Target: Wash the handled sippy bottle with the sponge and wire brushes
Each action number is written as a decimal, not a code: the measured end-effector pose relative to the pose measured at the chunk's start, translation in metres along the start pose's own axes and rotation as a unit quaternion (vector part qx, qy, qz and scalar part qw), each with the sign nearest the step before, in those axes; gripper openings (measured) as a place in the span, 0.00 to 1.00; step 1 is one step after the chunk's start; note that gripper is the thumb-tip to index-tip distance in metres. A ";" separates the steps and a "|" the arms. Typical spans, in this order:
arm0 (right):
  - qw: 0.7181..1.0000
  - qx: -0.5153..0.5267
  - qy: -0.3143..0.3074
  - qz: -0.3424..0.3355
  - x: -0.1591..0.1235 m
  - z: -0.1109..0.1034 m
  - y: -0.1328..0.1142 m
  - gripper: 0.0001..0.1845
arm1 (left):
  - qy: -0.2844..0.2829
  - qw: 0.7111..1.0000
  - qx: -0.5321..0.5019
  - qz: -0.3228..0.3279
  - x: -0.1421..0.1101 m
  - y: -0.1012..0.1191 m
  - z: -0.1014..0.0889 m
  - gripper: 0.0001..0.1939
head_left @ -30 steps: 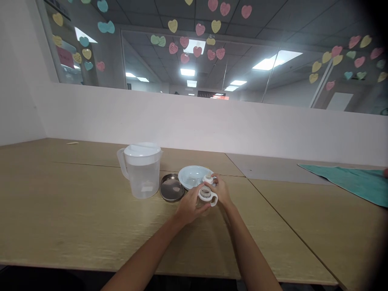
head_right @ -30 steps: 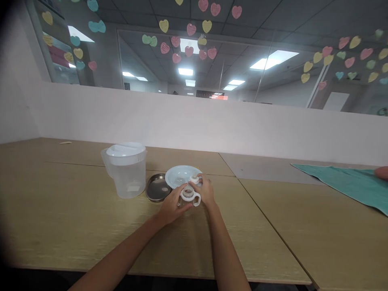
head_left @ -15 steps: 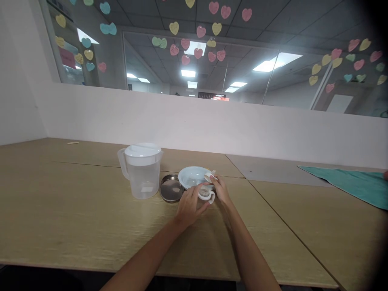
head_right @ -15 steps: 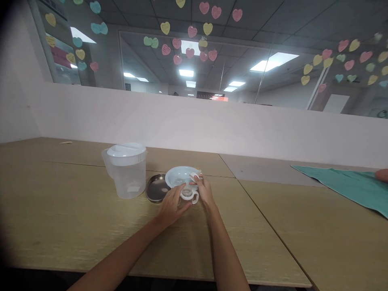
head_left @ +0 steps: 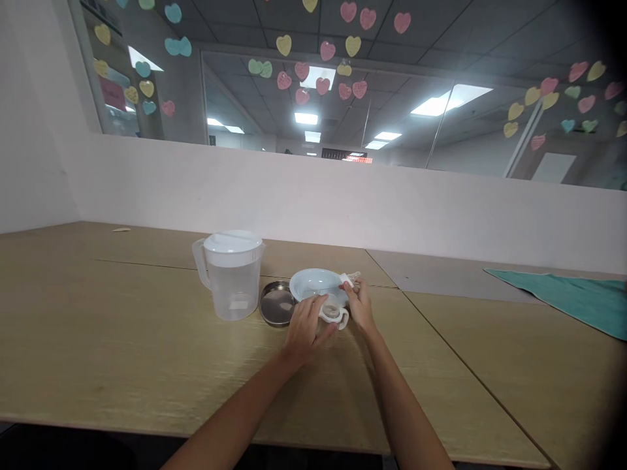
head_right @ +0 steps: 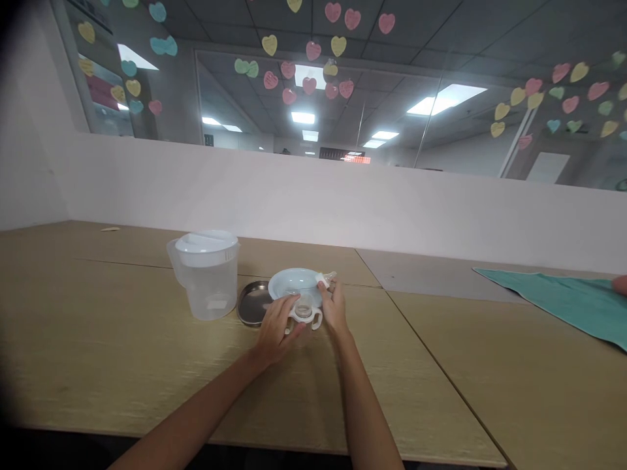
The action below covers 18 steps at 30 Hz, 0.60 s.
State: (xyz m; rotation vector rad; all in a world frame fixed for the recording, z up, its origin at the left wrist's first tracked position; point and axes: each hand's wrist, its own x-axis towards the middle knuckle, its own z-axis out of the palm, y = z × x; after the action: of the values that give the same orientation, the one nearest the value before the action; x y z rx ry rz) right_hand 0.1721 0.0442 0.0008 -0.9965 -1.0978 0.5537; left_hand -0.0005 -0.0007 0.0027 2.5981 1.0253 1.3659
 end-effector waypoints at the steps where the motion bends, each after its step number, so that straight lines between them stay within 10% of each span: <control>1: 1.000 0.003 0.020 -0.009 0.001 -0.001 0.002 0.24 | 0.002 1.000 0.002 -0.004 0.000 0.000 0.000 0.26; 18: 0.897 -0.340 0.018 -0.283 0.002 -0.003 -0.001 0.18 | 0.051 0.999 0.019 -0.006 0.003 -0.005 0.003 0.22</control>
State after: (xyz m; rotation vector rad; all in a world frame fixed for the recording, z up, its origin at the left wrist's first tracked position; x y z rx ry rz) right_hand 0.1760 0.0445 0.0022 -1.1934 -1.5129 -0.3580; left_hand 0.0001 0.0053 0.0018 2.5671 1.0887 1.5045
